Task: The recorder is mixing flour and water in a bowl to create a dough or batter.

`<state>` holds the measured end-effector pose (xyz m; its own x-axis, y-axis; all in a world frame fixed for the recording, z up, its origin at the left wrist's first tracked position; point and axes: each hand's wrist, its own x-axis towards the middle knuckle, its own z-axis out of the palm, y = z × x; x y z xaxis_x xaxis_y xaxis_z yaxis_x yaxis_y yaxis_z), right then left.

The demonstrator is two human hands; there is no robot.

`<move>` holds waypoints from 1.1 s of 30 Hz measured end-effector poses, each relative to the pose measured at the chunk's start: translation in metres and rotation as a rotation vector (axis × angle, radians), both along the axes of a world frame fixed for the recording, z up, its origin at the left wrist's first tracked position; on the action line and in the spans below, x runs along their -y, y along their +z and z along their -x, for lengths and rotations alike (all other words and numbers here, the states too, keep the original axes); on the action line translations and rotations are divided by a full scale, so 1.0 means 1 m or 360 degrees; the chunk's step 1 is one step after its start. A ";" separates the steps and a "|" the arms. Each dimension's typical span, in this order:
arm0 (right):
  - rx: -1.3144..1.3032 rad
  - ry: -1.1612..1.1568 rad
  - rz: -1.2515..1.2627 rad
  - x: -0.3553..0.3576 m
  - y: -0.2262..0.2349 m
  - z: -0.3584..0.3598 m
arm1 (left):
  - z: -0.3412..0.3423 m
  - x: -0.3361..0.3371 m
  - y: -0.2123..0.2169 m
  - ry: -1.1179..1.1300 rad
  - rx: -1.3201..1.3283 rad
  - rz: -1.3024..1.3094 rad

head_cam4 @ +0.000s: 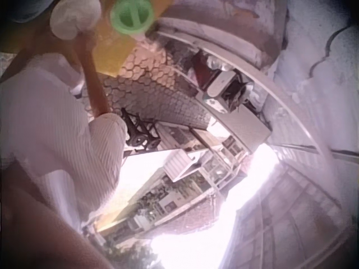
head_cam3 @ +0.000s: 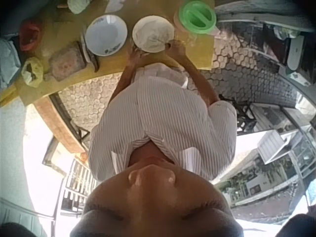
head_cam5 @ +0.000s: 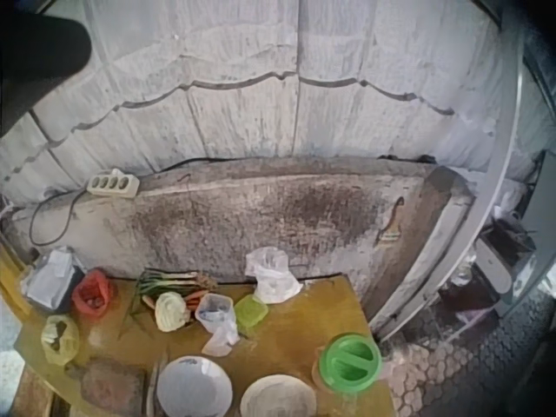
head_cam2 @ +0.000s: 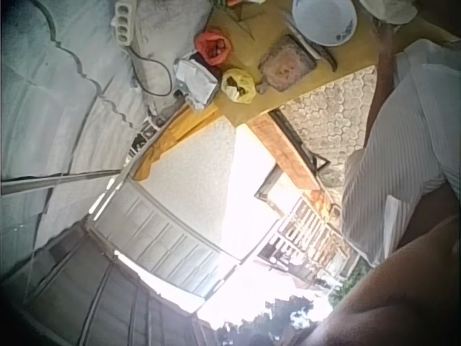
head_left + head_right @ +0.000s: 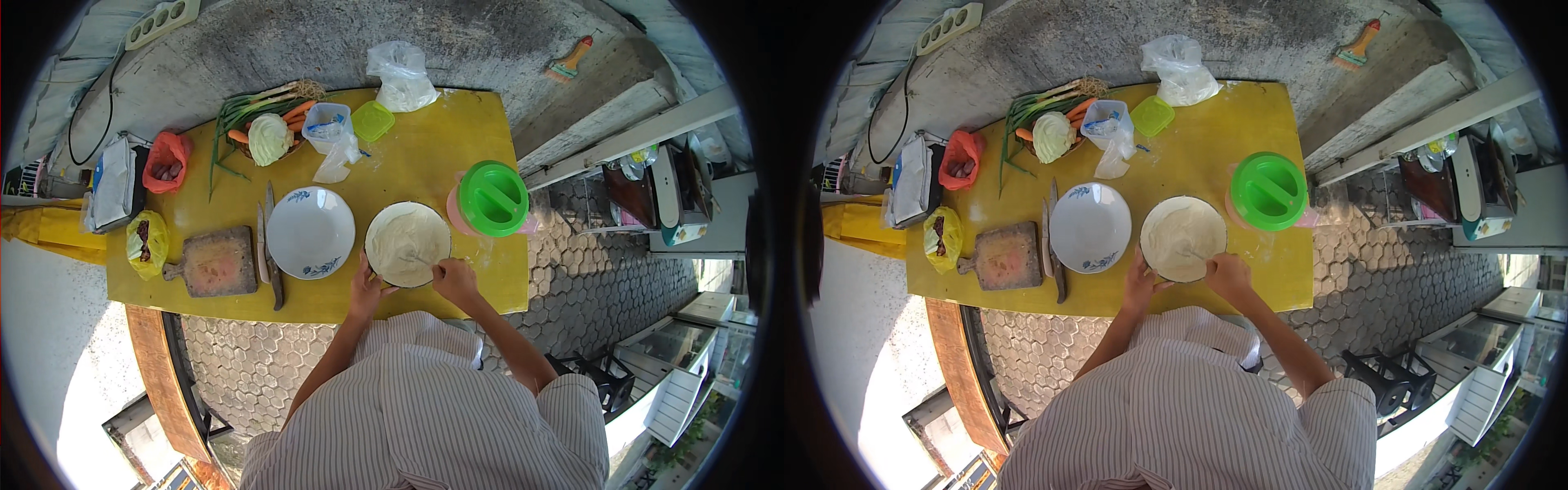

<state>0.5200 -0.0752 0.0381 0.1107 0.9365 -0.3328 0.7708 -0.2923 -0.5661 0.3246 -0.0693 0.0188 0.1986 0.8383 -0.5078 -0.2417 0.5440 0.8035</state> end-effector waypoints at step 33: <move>0.0062 0.0040 -0.0077 -0.014 -0.002 -0.011 | -0.002 0.005 -0.005 0.0076 0.0007 -0.0037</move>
<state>0.5310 -0.0613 0.0362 0.0992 0.9540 -0.2831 0.7993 -0.2458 -0.5483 0.3271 -0.0739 0.0134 0.1604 0.8583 -0.4874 -0.2702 0.5131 0.8147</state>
